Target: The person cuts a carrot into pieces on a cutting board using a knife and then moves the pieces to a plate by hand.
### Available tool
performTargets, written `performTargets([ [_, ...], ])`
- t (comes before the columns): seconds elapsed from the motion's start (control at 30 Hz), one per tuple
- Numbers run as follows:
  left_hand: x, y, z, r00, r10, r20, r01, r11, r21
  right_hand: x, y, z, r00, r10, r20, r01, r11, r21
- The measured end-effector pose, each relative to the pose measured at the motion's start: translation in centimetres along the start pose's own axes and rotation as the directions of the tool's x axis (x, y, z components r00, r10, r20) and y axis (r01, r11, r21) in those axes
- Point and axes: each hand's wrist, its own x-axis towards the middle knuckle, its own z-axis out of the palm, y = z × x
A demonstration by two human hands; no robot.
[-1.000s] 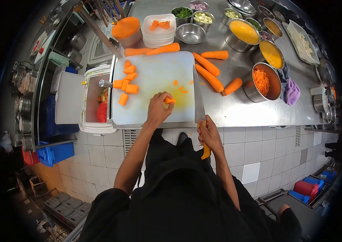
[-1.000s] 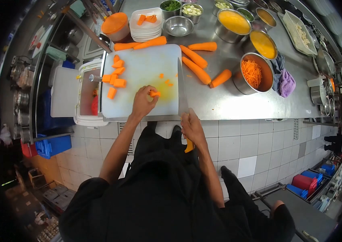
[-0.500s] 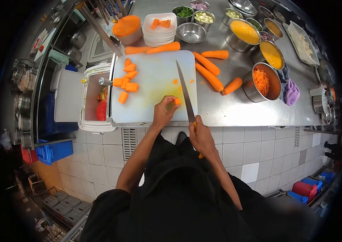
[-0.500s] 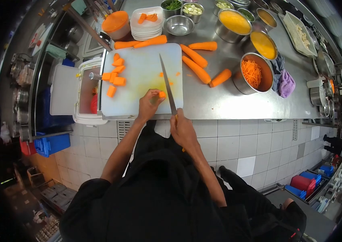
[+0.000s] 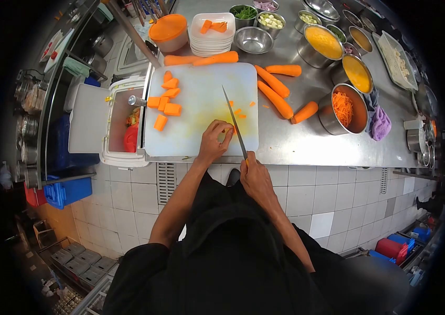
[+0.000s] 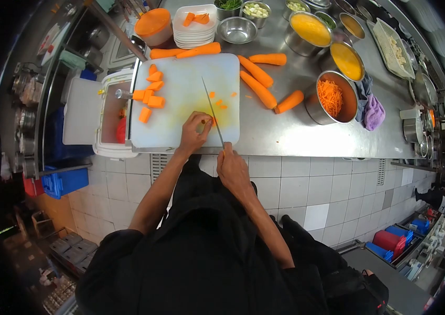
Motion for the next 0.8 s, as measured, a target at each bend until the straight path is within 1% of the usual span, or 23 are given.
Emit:
performTargets([
  [0.07,0.1,0.0,0.0,1.0,-0.006,0.002,0.006,1.0,-0.012,0.0,0.2,0.0,1.0,-0.007,-0.005,0.007,1.0,-0.013],
  [0.13,0.2,-0.3,0.2,1.0,-0.01,0.008,0.01,1.0,-0.026,0.1,0.4,-0.1,1.0,-0.02,0.002,0.02,0.996,-0.082],
  [0.2,0.3,-0.4,0.3,0.999,0.035,-0.022,-0.036,0.998,-0.042,0.0,0.4,-0.2,1.0,-0.022,0.006,0.022,0.996,-0.092],
  [0.23,0.3,-0.3,0.3,0.999,0.034,-0.019,-0.034,0.999,-0.042,0.0,0.5,-0.3,1.0,-0.025,0.01,0.026,0.995,-0.101],
  [0.33,0.2,-0.4,0.3,0.998,0.054,-0.024,-0.055,0.998,-0.029,0.0,0.6,-0.2,0.999,-0.033,0.008,0.033,0.995,-0.096],
  [0.4,0.0,-0.6,0.3,1.0,-0.012,0.001,0.012,0.999,0.048,0.0,0.7,-0.2,0.999,-0.041,0.003,0.041,0.994,-0.099],
  [0.47,-0.2,-0.8,0.5,1.0,-0.004,0.009,0.004,0.999,0.038,0.0,0.9,-0.3,0.999,-0.05,-0.004,0.049,0.993,-0.103],
  [0.53,-0.2,-0.9,0.5,1.0,0.004,0.015,-0.004,1.0,0.03,0.0,0.9,-0.7,0.999,-0.032,0.031,0.036,0.992,-0.121],
  [0.6,-0.2,-1.1,0.7,0.999,0.038,0.002,-0.038,0.999,0.016,0.1,0.9,-0.8,0.999,-0.032,0.033,0.036,0.992,-0.122],
  [0.8,0.0,-1.3,0.9,0.999,0.045,-0.017,-0.045,0.999,0.0,0.5,1.1,-0.7,0.997,-0.043,0.059,0.049,0.993,-0.107],
])
